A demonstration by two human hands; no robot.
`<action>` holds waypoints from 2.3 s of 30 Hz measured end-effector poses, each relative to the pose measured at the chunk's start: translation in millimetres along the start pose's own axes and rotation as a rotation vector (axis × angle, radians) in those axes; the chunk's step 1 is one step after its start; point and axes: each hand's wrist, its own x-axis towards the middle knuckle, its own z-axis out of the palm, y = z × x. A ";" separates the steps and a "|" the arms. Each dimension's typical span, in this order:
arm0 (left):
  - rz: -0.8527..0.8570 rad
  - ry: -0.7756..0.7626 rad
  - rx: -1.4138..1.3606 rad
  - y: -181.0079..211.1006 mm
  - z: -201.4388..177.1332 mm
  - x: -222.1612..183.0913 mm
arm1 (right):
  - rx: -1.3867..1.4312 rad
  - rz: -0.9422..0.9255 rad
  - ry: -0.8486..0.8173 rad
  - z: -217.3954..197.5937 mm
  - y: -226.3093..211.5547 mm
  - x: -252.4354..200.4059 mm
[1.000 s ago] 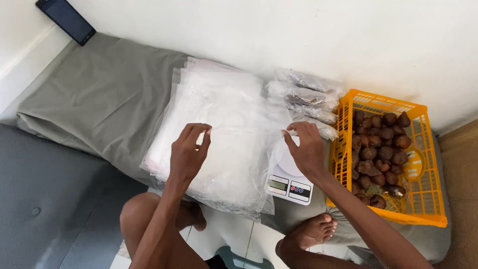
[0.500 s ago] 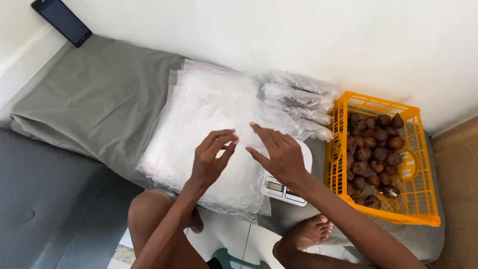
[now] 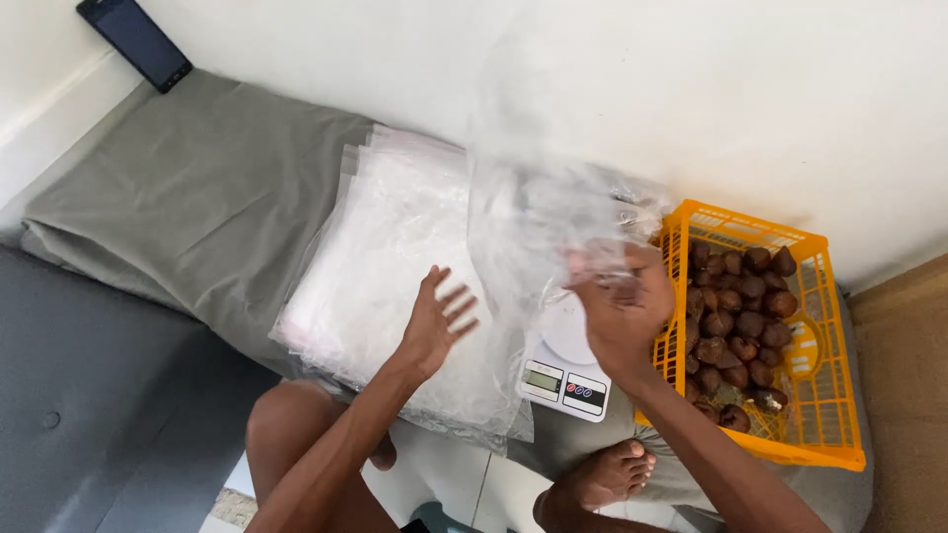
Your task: Weighing small brown fruits on a digital scale and placing them into plastic bags for packaging.
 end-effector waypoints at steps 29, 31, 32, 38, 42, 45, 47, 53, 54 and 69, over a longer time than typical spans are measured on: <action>0.617 0.166 0.971 37.9 -39.7 -9.7 | -0.235 0.924 -0.413 -32.4 66.4 -51.4; 0.593 0.209 0.956 43.3 -39.7 -13.3 | -0.204 0.934 -0.414 -36.7 74.5 -52.1; 0.563 0.222 1.036 46.7 -38.3 -17.0 | -0.210 0.912 -0.445 -39.2 75.6 -50.5; 0.296 0.266 1.646 66.9 -31.0 -36.9 | -0.348 0.717 -0.629 -60.7 53.5 -2.8; 0.188 0.257 1.823 58.2 -42.0 -18.1 | -0.332 0.803 -0.837 -82.9 -1.1 41.9; 0.220 0.334 1.880 55.7 -53.6 -9.4 | -0.386 0.781 -0.781 -122.3 16.9 57.7; 0.236 0.383 1.978 47.0 -75.8 3.5 | -0.554 0.697 -0.721 -160.9 34.8 62.7; 0.710 0.538 2.053 37.8 -81.1 -2.4 | -1.180 0.441 -0.313 -306.2 121.4 65.2; 0.899 0.464 1.939 42.1 -69.4 -9.6 | -1.216 0.408 -0.158 -324.0 129.3 64.4; -0.046 -0.050 2.386 -45.1 -57.8 54.2 | -1.465 0.639 -0.590 -300.3 121.5 62.3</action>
